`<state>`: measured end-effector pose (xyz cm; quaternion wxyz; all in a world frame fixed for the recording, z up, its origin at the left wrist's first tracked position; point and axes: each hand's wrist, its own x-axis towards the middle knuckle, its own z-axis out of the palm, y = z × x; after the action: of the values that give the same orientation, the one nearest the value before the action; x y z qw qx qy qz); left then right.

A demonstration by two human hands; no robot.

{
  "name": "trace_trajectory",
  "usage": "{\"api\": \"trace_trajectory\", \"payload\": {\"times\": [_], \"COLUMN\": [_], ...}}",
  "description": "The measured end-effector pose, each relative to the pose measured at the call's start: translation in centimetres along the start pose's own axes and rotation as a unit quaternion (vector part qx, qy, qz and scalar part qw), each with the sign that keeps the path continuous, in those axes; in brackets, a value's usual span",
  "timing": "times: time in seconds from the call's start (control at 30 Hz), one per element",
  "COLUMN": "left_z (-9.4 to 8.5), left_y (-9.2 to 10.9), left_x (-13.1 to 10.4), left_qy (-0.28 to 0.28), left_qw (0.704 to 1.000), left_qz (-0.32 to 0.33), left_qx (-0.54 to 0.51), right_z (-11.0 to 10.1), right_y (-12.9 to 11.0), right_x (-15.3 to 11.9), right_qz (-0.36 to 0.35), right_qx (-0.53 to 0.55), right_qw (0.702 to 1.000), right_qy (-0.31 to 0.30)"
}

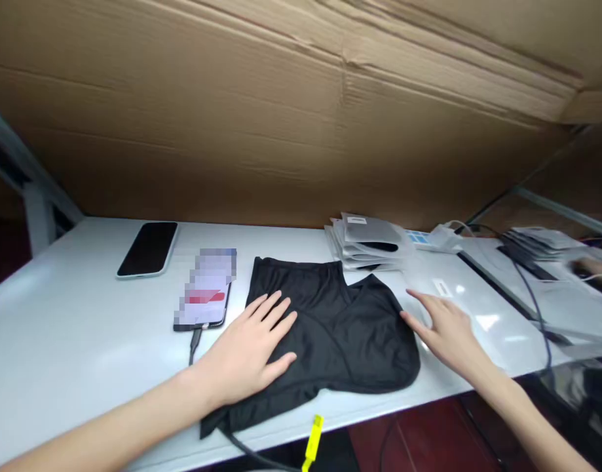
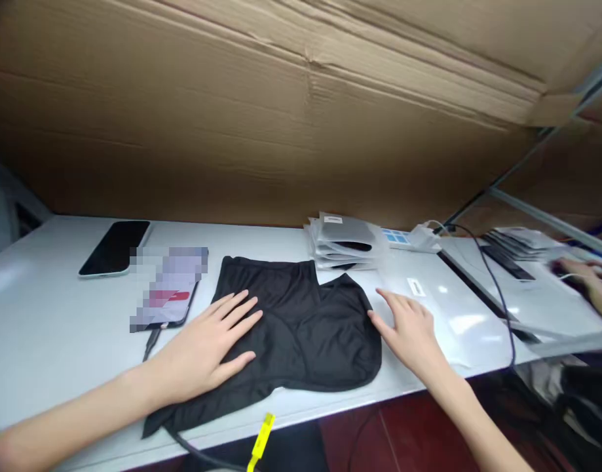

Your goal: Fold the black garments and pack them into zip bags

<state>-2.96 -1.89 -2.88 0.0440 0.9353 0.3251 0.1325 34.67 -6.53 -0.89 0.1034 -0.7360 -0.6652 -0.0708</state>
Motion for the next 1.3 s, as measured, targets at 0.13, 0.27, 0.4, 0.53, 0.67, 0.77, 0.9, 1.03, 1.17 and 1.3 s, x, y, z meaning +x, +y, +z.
{"api": "trace_trajectory", "payload": {"times": [0.13, 0.27, 0.4, 0.53, 0.67, 0.77, 0.9, 1.03, 1.17, 1.3], "left_z": [-0.4, -0.9, -0.9, -0.7, -0.6, -1.1, -3.3, -5.1, -4.7, -4.3], "left_y": [0.3, 0.4, 0.1, 0.1, 0.2, -0.3, -0.9, -0.7, -0.2, 0.2], "left_x": [-0.2, -0.2, -0.2, -0.3, -0.3, -0.1, -0.5, -2.4, -4.3, -4.6], "left_qy": [0.027, 0.014, 0.004, -0.003, 0.007, 0.002, -0.021, -0.103, -0.138, -0.146], "left_qw": [0.999, 1.000, 1.000, 1.000, 1.000, 1.000, 0.996, 0.976, 0.970, 0.971], "left_qz": [0.023, 0.006, 0.012, 0.016, 0.012, 0.018, -0.023, -0.053, -0.054, -0.052], "left_qx": [0.008, 0.009, 0.012, 0.023, 0.024, 0.008, -0.084, -0.186, -0.192, -0.183], "right_z": [-1.6, -1.5, -0.9, -1.0, -1.7, -2.4, -3.3, -3.8, -3.2, -2.4], "right_y": [-1.1, -1.8, -1.1, -0.4, -0.8, -1.9, -4.5, -6.5, -6.8, -6.9], "right_x": [-0.6, -0.7, -0.3, 0.1, 0.0, -0.8, -2.9, -4.7, -5.1, -4.9], "right_qz": [-0.001, 0.001, 0.013, 0.007, -0.014, -0.037, -0.129, -0.199, -0.215, -0.219], "right_qx": [0.034, 0.125, 0.134, 0.129, 0.118, 0.120, 0.127, 0.118, 0.116, 0.132], "right_qw": [0.999, 0.989, 0.988, 0.990, 0.992, 0.992, 0.982, 0.962, 0.957, 0.956], "right_qy": [-0.023, -0.081, -0.070, -0.057, -0.039, -0.027, -0.059, -0.142, -0.158, -0.142]}}
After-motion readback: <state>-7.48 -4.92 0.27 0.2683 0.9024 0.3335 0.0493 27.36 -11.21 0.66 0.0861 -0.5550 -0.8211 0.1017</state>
